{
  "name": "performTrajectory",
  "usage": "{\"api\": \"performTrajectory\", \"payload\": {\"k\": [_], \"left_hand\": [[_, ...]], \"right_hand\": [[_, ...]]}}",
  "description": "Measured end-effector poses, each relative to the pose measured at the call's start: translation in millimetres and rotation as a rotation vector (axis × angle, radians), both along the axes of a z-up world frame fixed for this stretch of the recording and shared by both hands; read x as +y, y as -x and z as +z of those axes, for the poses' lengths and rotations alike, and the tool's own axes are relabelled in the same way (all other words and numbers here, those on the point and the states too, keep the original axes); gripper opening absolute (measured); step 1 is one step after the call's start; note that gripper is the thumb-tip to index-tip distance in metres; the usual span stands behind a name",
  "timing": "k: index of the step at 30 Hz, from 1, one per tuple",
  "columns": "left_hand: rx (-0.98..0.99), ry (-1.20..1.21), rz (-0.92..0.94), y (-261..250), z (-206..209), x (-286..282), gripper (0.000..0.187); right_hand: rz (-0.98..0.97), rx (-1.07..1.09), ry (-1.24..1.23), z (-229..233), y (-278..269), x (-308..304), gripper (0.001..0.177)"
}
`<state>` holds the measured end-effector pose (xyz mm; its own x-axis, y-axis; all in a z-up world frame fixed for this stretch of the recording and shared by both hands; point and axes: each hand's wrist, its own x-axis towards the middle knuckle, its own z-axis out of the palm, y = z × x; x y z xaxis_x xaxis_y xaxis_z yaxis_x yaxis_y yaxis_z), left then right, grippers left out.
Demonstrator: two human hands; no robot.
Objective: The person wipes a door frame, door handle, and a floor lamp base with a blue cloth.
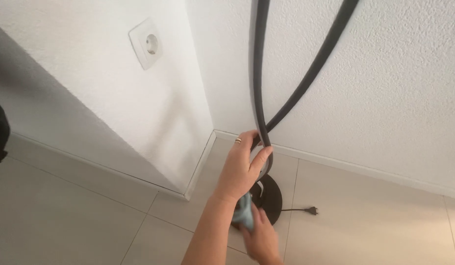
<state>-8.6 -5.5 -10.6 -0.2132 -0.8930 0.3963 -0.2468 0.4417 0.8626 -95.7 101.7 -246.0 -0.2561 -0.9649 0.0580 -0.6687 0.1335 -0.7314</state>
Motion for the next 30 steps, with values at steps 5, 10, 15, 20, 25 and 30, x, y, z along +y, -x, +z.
{"api": "performTrajectory", "payload": {"k": [5,10,15,20,25,30], "left_hand": [[-0.044,0.001,-0.008,5.2,-2.6,-1.4,0.035],[-0.019,0.038,-0.007,6.8,-4.0,-1.9,0.034],[-0.115,-0.024,0.021,13.0,-2.0,-4.3,0.034],[-0.120,0.057,0.062,17.3,0.7,-2.6,0.029],[-0.176,-0.049,0.089,18.4,-9.6,-9.7,0.032],[-0.144,-0.029,0.086,21.6,-26.3,-22.0,0.033]], "right_hand": [[-0.080,0.302,-0.697,-75.3,57.7,12.8,0.075],[0.017,0.460,-0.753,-135.5,61.3,-8.4,0.072],[0.128,0.583,-0.693,-187.6,15.5,-13.5,0.079],[0.493,0.584,-0.885,-105.7,7.0,-21.7,0.065],[0.402,0.772,-0.837,-112.7,73.1,-37.6,0.065],[0.324,0.828,-0.794,-109.8,109.3,-79.4,0.066]]}}
